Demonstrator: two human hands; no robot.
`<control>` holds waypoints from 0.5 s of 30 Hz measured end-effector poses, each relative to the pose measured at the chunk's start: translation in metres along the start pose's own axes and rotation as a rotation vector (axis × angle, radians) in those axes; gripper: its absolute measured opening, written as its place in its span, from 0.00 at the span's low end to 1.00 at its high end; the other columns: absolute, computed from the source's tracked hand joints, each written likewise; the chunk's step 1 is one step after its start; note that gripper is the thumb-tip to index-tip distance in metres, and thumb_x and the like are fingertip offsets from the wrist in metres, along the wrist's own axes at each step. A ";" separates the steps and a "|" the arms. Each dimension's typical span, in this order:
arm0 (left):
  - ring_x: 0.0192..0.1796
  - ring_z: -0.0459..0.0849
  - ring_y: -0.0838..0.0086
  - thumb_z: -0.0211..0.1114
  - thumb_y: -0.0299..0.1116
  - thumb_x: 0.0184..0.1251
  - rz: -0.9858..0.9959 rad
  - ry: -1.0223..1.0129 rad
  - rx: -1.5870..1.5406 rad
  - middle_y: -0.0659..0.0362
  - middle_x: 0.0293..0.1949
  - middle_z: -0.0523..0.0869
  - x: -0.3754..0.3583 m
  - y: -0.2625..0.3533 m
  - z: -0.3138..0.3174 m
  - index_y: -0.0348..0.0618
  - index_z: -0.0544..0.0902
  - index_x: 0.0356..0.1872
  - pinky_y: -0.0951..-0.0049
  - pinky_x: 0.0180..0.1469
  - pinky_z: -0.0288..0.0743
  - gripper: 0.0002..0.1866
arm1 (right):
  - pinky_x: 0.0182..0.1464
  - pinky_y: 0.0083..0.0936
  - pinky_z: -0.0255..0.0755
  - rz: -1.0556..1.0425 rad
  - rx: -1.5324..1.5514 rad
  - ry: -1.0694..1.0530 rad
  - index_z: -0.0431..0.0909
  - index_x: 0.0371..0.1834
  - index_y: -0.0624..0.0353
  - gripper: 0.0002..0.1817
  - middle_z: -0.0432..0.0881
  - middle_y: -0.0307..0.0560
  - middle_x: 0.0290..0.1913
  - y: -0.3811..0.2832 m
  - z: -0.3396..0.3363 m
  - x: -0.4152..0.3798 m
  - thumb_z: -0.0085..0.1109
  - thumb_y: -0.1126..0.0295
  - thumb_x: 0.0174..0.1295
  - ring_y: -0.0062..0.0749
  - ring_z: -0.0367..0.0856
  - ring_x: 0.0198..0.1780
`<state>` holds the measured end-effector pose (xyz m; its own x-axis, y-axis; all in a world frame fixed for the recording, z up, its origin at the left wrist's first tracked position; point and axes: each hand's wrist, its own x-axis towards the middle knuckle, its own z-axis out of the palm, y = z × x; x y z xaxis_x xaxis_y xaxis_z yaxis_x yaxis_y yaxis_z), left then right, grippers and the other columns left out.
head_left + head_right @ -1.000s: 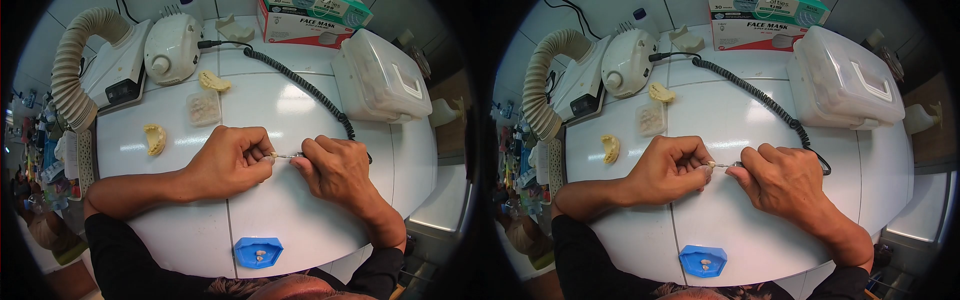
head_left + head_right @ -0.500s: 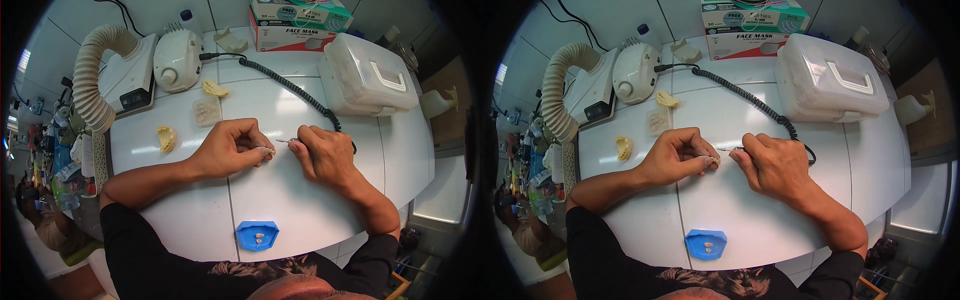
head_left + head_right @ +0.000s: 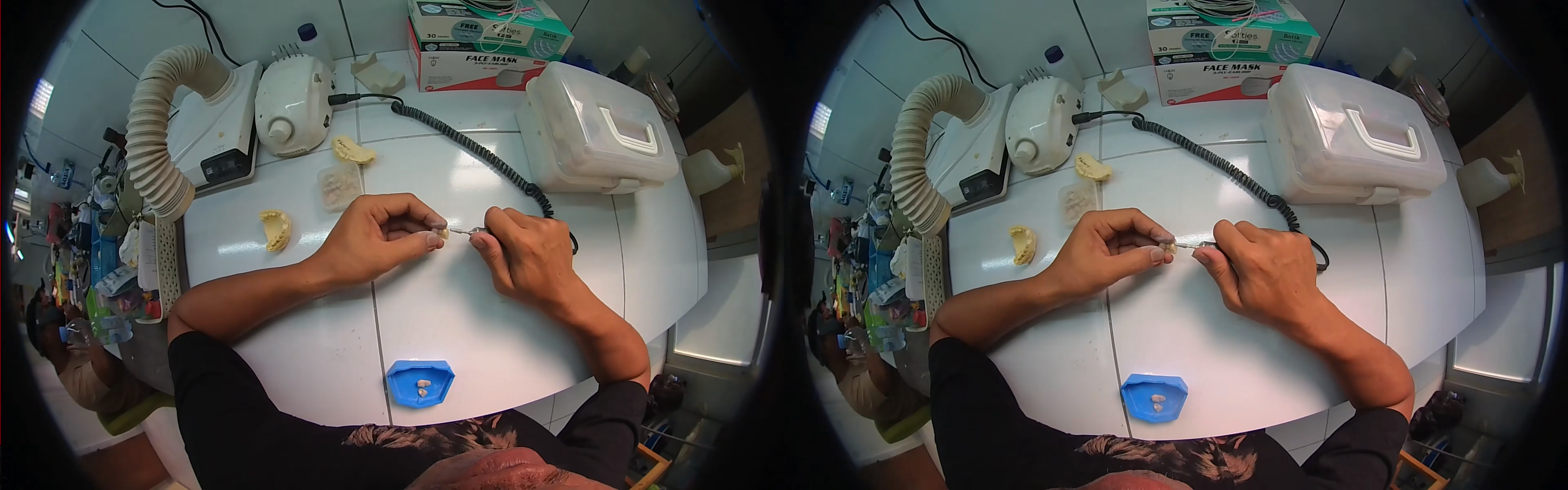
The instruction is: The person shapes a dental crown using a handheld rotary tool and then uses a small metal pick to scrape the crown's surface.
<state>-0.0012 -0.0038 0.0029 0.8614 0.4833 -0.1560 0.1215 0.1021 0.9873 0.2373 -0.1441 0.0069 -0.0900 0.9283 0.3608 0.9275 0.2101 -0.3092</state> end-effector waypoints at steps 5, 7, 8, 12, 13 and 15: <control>0.56 0.94 0.75 0.72 0.23 0.82 0.025 0.017 0.057 0.54 0.52 0.95 -0.002 0.001 -0.002 0.31 0.89 0.59 0.75 0.63 0.87 0.11 | 0.22 0.39 0.70 -0.022 -0.032 -0.009 0.79 0.33 0.54 0.20 0.78 0.42 0.23 -0.001 -0.002 0.001 0.68 0.53 0.80 0.41 0.80 0.19; 0.53 0.94 0.76 0.72 0.22 0.81 0.058 0.045 0.150 0.55 0.50 0.95 -0.004 0.005 0.000 0.32 0.89 0.58 0.75 0.58 0.87 0.10 | 0.22 0.39 0.71 -0.022 -0.061 -0.011 0.79 0.33 0.54 0.20 0.78 0.42 0.23 -0.001 -0.003 -0.001 0.68 0.53 0.80 0.41 0.80 0.19; 0.51 0.94 0.76 0.72 0.22 0.80 0.088 0.056 0.220 0.55 0.49 0.95 -0.005 0.008 0.000 0.32 0.90 0.57 0.75 0.54 0.87 0.10 | 0.22 0.38 0.71 -0.020 -0.085 -0.010 0.79 0.33 0.54 0.20 0.78 0.42 0.23 0.000 -0.003 -0.001 0.68 0.53 0.80 0.41 0.80 0.19; 0.40 0.91 0.73 0.73 0.21 0.77 0.410 0.092 0.662 0.54 0.44 0.93 -0.004 0.000 -0.001 0.35 0.92 0.55 0.72 0.42 0.83 0.10 | 0.23 0.38 0.72 0.033 -0.177 -0.024 0.80 0.34 0.54 0.21 0.78 0.41 0.24 0.002 -0.002 0.000 0.69 0.51 0.80 0.40 0.81 0.20; 0.39 0.90 0.72 0.73 0.21 0.76 0.418 0.100 0.672 0.54 0.43 0.92 -0.003 -0.002 0.000 0.36 0.92 0.54 0.71 0.41 0.82 0.10 | 0.23 0.37 0.72 0.024 -0.176 -0.019 0.80 0.34 0.54 0.21 0.78 0.41 0.23 0.002 -0.002 0.000 0.69 0.50 0.80 0.40 0.81 0.20; 0.36 0.88 0.71 0.74 0.21 0.74 0.434 0.110 0.695 0.54 0.41 0.90 -0.002 -0.003 0.000 0.38 0.92 0.54 0.70 0.39 0.80 0.10 | 0.23 0.37 0.73 0.009 -0.173 -0.005 0.80 0.34 0.54 0.21 0.78 0.41 0.23 0.001 -0.002 0.000 0.69 0.50 0.80 0.39 0.81 0.20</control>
<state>-0.0030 -0.0048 0.0005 0.8530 0.4422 0.2772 0.0974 -0.6567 0.7479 0.2387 -0.1443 0.0080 -0.0823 0.9315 0.3544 0.9770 0.1456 -0.1559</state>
